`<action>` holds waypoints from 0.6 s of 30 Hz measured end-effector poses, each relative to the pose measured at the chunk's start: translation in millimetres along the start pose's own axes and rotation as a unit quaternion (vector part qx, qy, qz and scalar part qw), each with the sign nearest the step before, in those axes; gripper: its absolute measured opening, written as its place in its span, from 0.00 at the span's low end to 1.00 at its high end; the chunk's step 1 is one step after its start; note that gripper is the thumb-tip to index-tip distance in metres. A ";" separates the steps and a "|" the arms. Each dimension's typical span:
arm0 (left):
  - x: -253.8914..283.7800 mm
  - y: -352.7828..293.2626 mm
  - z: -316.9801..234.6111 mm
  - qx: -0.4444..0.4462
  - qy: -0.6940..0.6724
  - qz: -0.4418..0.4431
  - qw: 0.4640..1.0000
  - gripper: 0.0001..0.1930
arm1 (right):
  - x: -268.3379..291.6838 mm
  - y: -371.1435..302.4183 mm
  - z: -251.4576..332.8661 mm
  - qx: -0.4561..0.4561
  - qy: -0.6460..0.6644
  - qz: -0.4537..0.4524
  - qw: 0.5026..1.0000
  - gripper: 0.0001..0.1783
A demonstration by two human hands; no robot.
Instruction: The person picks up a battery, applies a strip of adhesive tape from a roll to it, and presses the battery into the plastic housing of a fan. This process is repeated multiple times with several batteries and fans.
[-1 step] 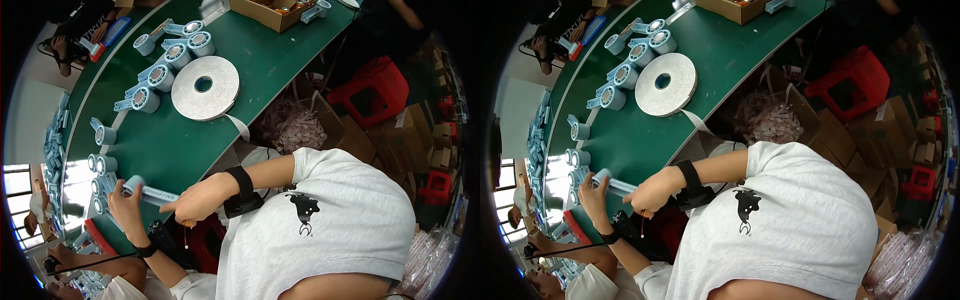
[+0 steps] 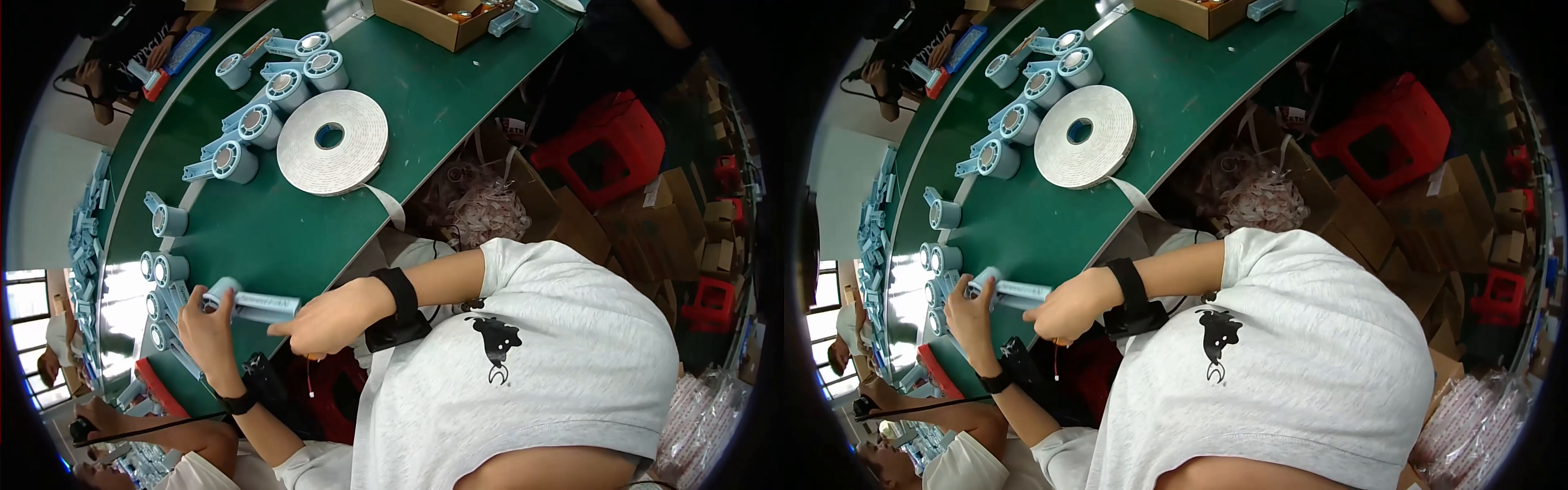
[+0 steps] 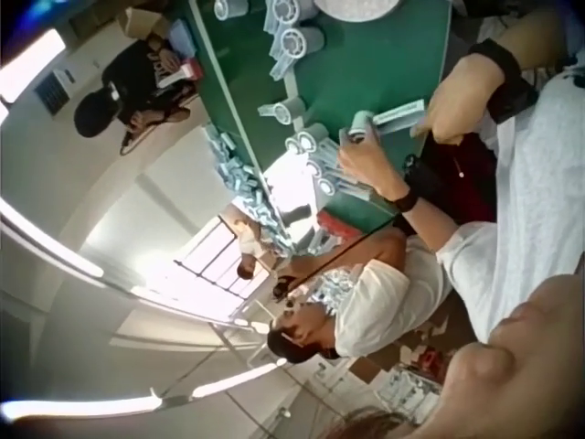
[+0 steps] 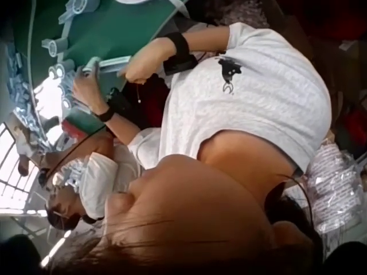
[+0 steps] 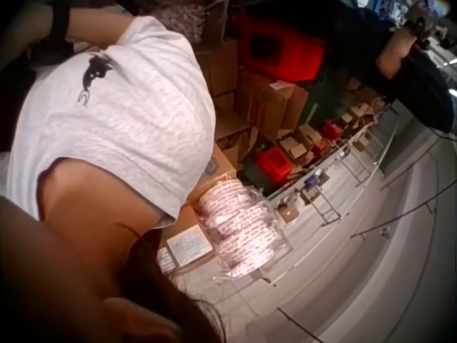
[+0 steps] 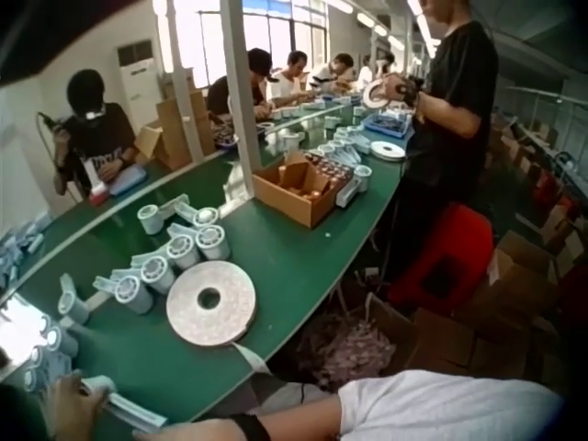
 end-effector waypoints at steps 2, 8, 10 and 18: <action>-4.6 -2.6 -7.5 0.003 0.002 -0.019 1.000 0.20 | -2.5 -16.7 -0.4 -0.034 -0.011 -0.013 0.999 0.07; -44.3 15.4 -24.1 -0.114 -0.306 -0.103 0.940 0.09 | 25.0 -59.1 -10.2 0.006 -0.014 -0.251 0.968 0.07; -36.4 11.8 -23.0 -0.104 -0.420 -0.064 0.899 0.08 | 30.9 -60.2 -11.8 -0.047 -0.020 -0.217 0.975 0.07; 0.2 -9.8 -41.9 -0.368 -0.044 -0.219 0.902 0.09 | 38.6 -56.1 -20.1 -0.143 0.036 -0.132 0.980 0.08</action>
Point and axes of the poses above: each hand's wrist, its own y-axis towards the middle knuckle, its own x-axis out of the back of the hand, z = x × y, the point moved 2 cm from there along y, towards the middle knuckle, and after that the axes turned 12 degrees about y, right-handed, at the moved point
